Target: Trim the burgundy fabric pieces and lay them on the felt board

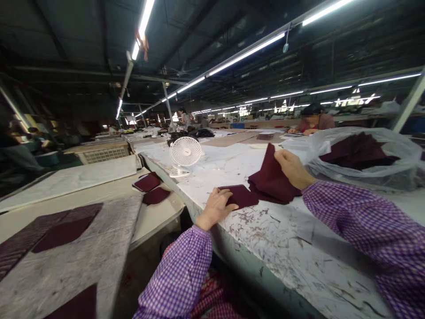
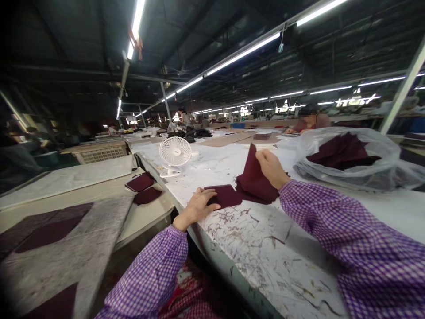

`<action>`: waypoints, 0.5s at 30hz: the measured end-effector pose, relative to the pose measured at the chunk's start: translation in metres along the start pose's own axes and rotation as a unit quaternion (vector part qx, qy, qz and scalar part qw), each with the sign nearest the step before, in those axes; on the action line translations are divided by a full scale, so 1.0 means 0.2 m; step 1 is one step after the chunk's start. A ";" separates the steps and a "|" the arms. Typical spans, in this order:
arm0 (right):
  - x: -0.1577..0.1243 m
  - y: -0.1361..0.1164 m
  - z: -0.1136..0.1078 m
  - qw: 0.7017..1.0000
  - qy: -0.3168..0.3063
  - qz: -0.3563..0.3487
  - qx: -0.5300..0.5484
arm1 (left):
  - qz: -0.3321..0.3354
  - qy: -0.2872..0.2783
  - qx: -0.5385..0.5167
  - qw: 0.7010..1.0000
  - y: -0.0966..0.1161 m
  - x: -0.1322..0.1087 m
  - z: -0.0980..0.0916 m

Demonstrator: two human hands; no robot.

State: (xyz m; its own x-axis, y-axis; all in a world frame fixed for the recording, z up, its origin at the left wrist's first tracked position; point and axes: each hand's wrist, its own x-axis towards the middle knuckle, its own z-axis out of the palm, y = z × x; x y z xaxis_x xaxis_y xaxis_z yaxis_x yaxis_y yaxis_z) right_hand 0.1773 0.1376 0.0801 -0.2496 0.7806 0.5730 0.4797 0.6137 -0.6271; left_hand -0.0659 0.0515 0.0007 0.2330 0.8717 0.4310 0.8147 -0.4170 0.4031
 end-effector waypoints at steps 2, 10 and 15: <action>-0.09 -0.11 0.05 0.998 -0.040 -0.042 -0.007 | -0.062 0.065 -0.129 0.988 0.02 -0.03 -0.02; -0.24 -0.29 0.14 0.899 -0.417 -0.132 0.014 | -0.122 0.043 -0.464 0.876 0.12 -0.18 -0.06; -0.22 -0.21 0.15 0.926 -0.369 -0.063 0.040 | -0.115 0.047 -0.515 0.848 0.20 -0.24 -0.08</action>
State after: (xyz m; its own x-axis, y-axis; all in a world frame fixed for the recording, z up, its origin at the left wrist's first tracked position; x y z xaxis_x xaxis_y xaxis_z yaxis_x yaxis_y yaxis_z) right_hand 0.1443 0.0806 0.0649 -0.8208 0.5521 0.1465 0.3506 0.6895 -0.6338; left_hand -0.0530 -0.0115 0.0100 0.0485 0.9563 0.2883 -0.0752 -0.2843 0.9558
